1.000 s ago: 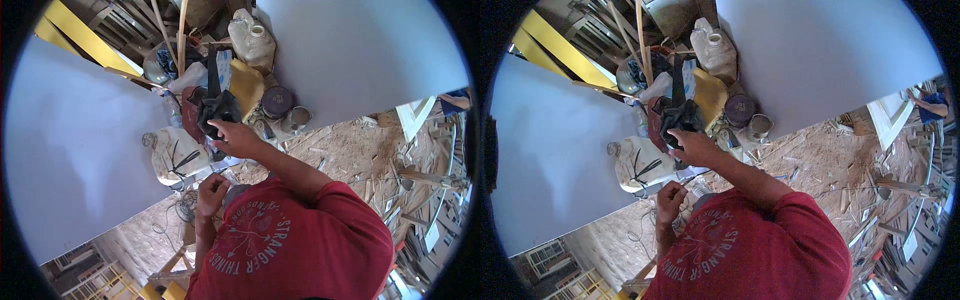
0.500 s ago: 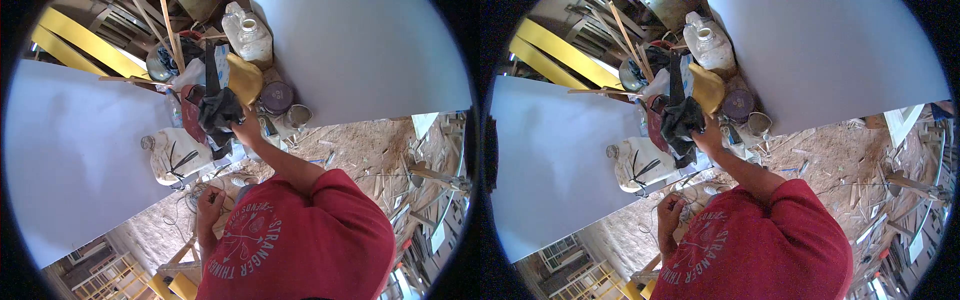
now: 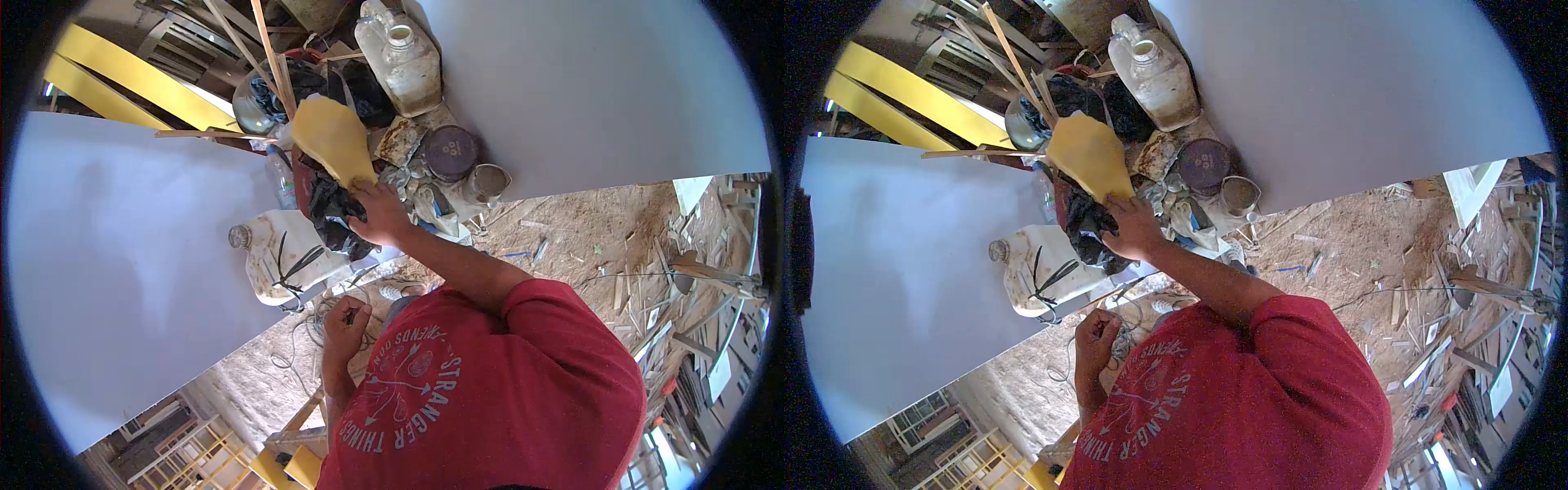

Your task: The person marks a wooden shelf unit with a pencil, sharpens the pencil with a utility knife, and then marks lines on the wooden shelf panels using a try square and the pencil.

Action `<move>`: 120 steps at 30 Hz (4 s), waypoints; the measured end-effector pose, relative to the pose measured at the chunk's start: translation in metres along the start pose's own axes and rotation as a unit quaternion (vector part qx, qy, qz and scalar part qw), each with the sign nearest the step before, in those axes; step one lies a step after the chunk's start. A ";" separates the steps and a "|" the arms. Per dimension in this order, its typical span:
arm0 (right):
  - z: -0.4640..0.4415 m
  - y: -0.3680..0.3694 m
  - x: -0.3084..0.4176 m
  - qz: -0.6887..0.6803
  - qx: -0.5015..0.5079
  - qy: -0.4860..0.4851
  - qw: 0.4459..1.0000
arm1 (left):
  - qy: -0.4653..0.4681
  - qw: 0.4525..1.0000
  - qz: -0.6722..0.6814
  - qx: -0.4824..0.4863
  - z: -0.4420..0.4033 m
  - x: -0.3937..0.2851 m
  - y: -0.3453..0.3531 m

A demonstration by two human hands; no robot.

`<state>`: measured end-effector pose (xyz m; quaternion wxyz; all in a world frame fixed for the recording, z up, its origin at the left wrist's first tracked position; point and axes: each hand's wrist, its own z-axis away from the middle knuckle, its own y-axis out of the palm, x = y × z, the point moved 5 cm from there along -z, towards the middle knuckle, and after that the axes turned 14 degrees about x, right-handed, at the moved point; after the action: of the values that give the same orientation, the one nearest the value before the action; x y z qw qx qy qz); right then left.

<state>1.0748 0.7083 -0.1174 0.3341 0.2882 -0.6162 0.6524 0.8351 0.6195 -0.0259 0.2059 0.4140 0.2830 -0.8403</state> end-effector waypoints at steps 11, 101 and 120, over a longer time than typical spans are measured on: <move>-0.030 0.009 0.002 0.029 0.094 -0.068 0.993 | -0.037 0.998 -0.035 0.040 -0.017 -0.017 0.004; 0.015 -0.036 0.036 0.292 0.055 -0.102 0.950 | 0.052 0.993 0.044 -0.101 -0.090 0.053 0.058; 0.044 -0.160 0.016 -0.033 -0.219 0.002 0.975 | 0.011 0.981 0.113 -0.158 -0.037 0.108 0.043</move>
<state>1.1904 0.6688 -0.0037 0.4112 0.2269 -0.7340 0.4906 0.8196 0.5992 -0.1446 0.3595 0.4150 0.3655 -0.7516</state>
